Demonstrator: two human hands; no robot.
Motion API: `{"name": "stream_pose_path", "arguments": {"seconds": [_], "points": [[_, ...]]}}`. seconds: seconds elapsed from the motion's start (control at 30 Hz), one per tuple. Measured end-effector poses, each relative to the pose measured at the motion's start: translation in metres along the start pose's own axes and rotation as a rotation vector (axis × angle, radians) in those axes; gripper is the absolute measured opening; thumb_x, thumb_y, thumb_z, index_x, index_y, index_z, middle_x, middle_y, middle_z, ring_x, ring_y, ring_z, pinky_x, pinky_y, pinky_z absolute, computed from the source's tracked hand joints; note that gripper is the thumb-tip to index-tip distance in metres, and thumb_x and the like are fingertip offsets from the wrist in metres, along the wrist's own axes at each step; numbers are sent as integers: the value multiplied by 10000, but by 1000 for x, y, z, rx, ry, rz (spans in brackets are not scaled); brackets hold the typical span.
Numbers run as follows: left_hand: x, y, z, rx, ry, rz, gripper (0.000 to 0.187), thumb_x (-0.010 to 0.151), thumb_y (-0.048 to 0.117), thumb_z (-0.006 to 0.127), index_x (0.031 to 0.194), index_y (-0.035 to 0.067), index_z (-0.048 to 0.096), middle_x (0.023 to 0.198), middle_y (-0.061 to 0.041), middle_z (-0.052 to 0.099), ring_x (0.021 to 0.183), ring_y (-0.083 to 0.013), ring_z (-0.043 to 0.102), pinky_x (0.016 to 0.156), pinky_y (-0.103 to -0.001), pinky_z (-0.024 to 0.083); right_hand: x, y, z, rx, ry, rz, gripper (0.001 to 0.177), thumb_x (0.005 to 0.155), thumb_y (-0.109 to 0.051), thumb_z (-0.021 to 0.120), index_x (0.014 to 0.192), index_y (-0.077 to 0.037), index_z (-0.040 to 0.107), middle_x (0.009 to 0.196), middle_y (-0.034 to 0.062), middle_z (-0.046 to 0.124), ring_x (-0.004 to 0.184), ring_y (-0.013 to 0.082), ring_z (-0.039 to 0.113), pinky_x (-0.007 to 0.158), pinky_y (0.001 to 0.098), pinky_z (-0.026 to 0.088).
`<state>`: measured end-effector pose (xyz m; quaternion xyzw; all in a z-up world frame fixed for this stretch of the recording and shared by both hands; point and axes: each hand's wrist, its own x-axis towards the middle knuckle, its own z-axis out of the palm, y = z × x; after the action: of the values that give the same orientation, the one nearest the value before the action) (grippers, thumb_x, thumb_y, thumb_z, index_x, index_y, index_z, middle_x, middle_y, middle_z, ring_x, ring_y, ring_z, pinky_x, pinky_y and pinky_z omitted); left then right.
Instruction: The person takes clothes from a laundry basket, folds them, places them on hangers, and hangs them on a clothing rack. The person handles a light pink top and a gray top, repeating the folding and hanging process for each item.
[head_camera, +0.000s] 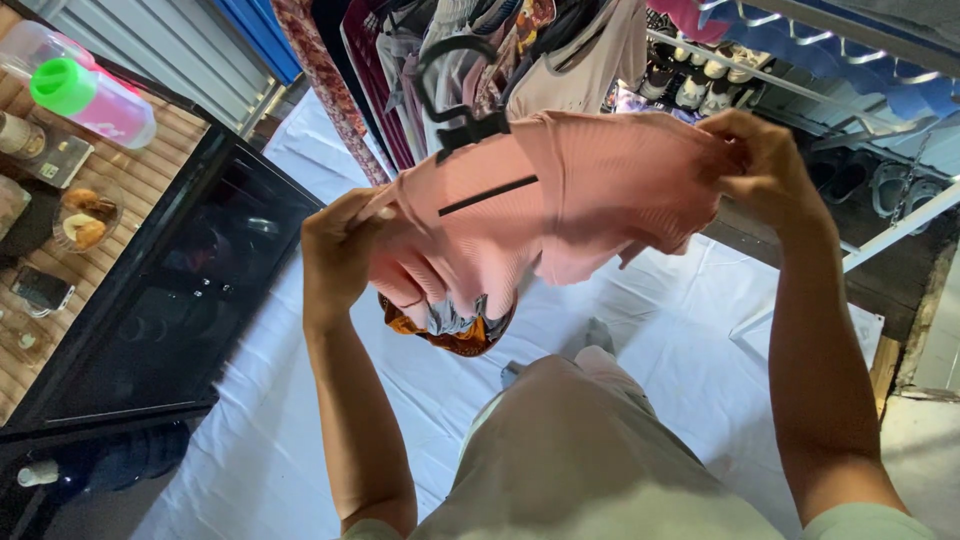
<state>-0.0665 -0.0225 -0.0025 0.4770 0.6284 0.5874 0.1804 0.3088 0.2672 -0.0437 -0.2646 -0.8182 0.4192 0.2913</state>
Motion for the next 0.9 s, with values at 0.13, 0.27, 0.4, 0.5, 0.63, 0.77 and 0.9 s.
{"name": "stream_pose_path", "arguments": {"seconds": [0.13, 0.27, 0.4, 0.5, 0.63, 0.77, 0.9], "points": [[-6, 2, -4, -48, 24, -22, 270, 890, -132, 624, 1108, -5, 720, 961, -27, 713, 803, -89, 579, 772, -213, 497, 3, 19, -3, -26, 103, -98, 326, 898, 226, 694, 1130, 20, 594, 1060, 144, 646, 749, 165, 546, 705, 249, 524], [-9, 2, 2, -43, 11, -15, 225, 918, -44, 667, 1124, 25, 726, 973, -44, 733, 793, -90, 613, 754, -212, 518, 2, 8, 7, -201, 154, -143, 213, 997, 200, 676, 1170, 79, 703, 1093, 221, 711, 765, 210, 607, 666, 256, 522], [-12, 5, 13, -147, -47, -9, 283, 894, -102, 675, 1137, 33, 727, 984, -14, 722, 811, -87, 601, 780, -209, 502, 6, -26, 34, -401, 313, -184, 335, 950, 108, 732, 1274, 60, 661, 1284, 250, 578, 1097, 338, 572, 889, 428, 549], [-8, 30, 31, 89, -65, -48, 245, 940, -79, 624, 1078, 62, 768, 1018, -166, 773, 910, -326, 747, 915, -473, 531, 1, 6, 51, -164, 443, -174, 114, 1099, -67, 739, 1193, -7, 713, 939, 167, 604, 729, 252, 574, 670, 366, 476], [-4, 10, 39, 51, -54, -29, 220, 966, -23, 645, 1089, 110, 771, 1070, -77, 782, 986, -157, 691, 926, -410, 525, -11, -39, 80, 26, 570, -68, 295, 1101, -189, 692, 1301, 13, 614, 896, 146, 647, 699, 216, 608, 631, 301, 474], [3, 16, 55, 74, -54, -83, 179, 983, 50, 645, 1105, 124, 754, 1046, -115, 776, 948, -222, 709, 933, -435, 536, -13, -52, 98, 191, 460, -36, 209, 984, 87, 627, 1161, -15, 583, 856, 127, 639, 629, 195, 654, 570, 272, 526], [16, 21, 81, 126, -130, -29, 148, 993, 57, 632, 1097, 53, 738, 1031, -181, 773, 941, -358, 756, 895, -475, 564, 8, -93, 115, 443, 214, 72, 309, 927, 15, 684, 1233, 23, 646, 959, 191, 729, 694, 199, 706, 563, 311, 594]]}}
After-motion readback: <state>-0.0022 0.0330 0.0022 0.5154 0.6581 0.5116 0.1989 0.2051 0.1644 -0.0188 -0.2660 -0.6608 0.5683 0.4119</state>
